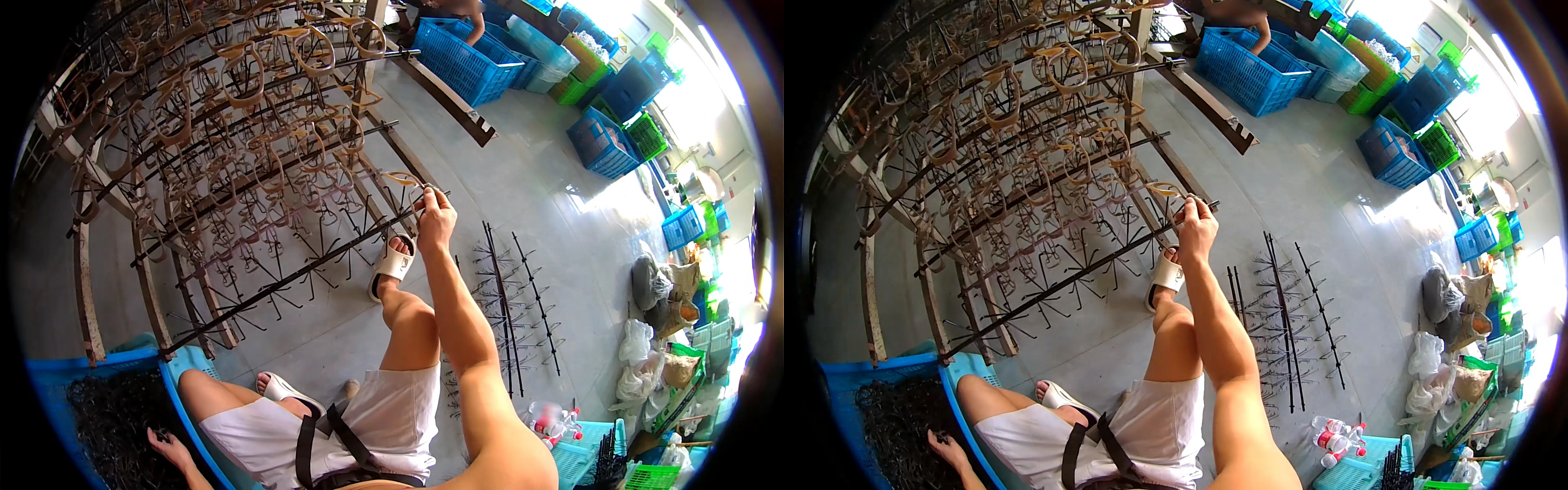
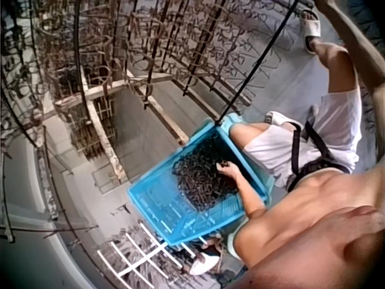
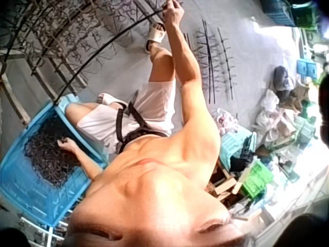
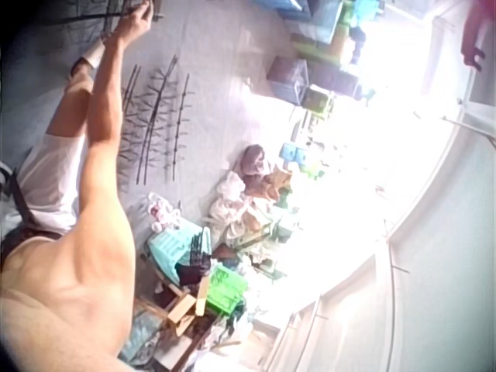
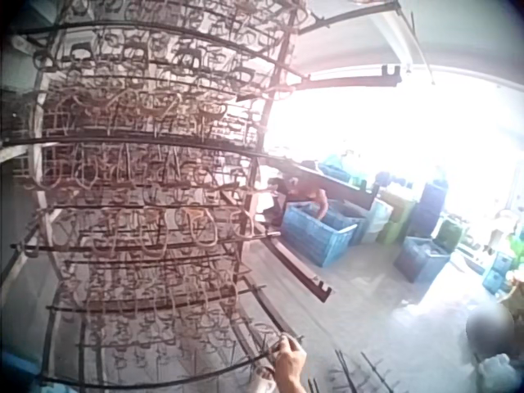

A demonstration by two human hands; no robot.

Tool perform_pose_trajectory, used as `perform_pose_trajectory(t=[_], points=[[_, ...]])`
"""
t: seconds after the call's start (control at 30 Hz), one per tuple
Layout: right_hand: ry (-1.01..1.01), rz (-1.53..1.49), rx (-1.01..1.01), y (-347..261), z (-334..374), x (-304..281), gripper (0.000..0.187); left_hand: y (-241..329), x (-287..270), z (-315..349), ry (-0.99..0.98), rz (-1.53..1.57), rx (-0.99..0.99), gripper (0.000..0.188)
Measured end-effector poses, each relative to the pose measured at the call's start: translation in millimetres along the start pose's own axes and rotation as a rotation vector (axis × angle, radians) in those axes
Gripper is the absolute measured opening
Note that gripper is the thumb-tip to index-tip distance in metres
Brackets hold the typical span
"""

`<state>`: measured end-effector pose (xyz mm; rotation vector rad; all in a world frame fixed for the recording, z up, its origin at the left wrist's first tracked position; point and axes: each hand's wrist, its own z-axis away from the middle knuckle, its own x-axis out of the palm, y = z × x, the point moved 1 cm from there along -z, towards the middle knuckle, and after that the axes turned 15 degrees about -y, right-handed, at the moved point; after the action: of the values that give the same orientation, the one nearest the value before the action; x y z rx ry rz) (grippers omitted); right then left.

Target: The person repeatedly picks small metal loops from a blue basket and attaches them to hooks on a multi-tiered metal rack. The person occasionally reaches for long metal rods on the floor and places them onto the rack structure.

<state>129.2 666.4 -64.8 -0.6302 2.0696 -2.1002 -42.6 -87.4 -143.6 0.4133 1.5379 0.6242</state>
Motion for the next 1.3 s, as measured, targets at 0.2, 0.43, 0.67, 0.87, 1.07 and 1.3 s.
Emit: perform_pose_trajectory(t=[0.2,0.43,0.67,0.87,1.07,1.3], points=[[0.109,-0.028,-0.012,-11,12,15,0.017,-16,7,-2,0.003,0.345,-0.236,0.056],[0.079,-0.113,-0.018,-2,14,9,0.016,-18,2,0,-0.182,0.416,-0.208,0.045],[0.008,-0.22,-0.014,-2,22,14,0.015,-1,5,6,-0.344,0.168,-0.259,0.05],[-0.101,-0.141,-0.067,-3,32,18,0.017,-15,7,6,-0.384,0.235,-0.327,0.064],[-0.149,-0.043,-0.079,-7,39,13,0.02,29,14,4,-0.344,0.384,-0.418,0.078],[-0.12,0.049,-0.164,-3,33,14,0.019,62,10,4,-0.208,0.449,-0.451,0.064]])
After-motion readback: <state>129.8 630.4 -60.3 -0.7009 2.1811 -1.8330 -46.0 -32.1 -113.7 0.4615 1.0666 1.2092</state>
